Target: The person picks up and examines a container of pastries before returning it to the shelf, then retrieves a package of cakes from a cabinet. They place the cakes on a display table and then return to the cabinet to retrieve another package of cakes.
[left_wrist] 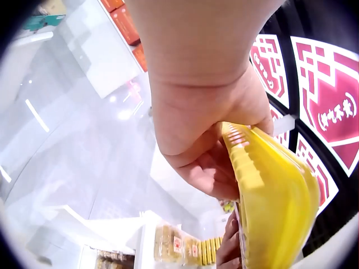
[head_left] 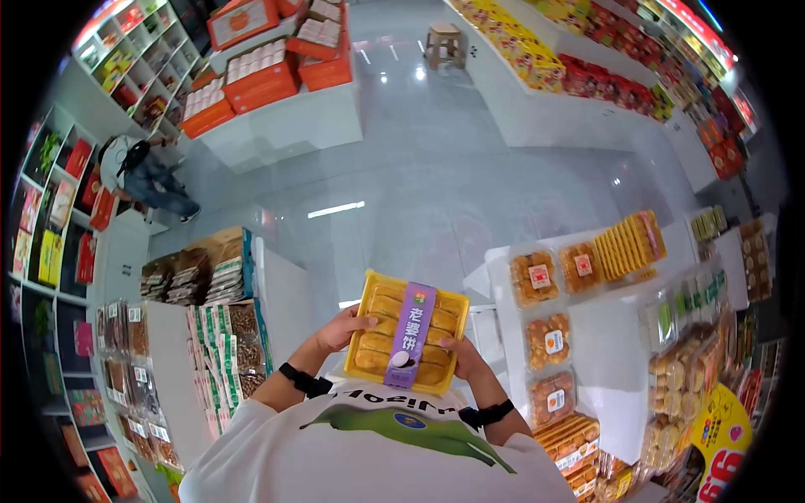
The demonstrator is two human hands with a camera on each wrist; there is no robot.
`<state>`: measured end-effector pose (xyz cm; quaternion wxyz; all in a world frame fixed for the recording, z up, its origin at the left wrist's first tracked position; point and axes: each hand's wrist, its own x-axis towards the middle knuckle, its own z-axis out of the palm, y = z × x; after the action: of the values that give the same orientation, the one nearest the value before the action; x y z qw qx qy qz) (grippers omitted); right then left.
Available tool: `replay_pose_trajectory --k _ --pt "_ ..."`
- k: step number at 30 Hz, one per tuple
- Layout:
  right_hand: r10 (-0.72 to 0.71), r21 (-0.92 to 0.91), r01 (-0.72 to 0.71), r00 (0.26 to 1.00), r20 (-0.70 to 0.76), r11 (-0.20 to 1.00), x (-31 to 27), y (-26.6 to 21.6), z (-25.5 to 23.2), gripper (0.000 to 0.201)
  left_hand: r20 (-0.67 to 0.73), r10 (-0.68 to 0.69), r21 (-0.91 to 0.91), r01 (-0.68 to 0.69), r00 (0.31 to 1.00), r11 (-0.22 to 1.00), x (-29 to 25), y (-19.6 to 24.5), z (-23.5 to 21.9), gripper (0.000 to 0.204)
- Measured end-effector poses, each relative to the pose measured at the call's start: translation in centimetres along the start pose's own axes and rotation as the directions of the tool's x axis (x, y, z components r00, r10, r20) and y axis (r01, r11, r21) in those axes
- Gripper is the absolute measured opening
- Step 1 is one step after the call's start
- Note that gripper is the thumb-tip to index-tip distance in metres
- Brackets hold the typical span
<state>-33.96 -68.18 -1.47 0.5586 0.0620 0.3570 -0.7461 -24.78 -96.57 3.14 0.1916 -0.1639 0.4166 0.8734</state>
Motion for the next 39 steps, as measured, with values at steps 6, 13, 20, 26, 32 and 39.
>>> replay_pose_trajectory --k 6,13,20,26,32,39 --pt "-0.104 0.041 0.101 0.992 0.067 0.994 10.9 0.1 8.8 0.058 -0.024 0.188 -0.188 -0.189 0.982 0.964 -4.0 5.5 -9.3 0.058" --pt "-0.138 0.022 0.138 0.990 0.018 0.990 21.8 -0.3 14.5 0.053 -0.038 0.215 -0.153 -0.218 0.976 0.964 -7.7 11.1 -17.6 0.070" --pt "-0.196 -0.069 0.198 0.980 0.039 0.978 27.1 -5.3 17.4 0.054 -0.021 0.230 -0.228 -0.229 0.973 0.946 -2.9 15.1 -21.5 0.057" --pt "-0.296 0.032 0.295 0.953 0.065 0.955 32.3 -10.9 17.1 0.061 -0.075 0.075 -0.055 -0.079 0.994 0.995 5.0 21.9 -21.6 0.063" --pt "-0.411 0.077 0.407 0.911 0.044 0.910 36.4 -20.2 13.4 0.068 -0.011 0.064 0.188 -0.061 0.998 0.980 17.4 31.1 -20.2 0.062" --pt "-0.598 0.273 0.605 0.793 -0.117 0.748 33.0 -31.0 6.6 0.070 0.206 -0.166 0.361 0.083 0.964 0.929 34.2 40.0 -13.4 0.057"
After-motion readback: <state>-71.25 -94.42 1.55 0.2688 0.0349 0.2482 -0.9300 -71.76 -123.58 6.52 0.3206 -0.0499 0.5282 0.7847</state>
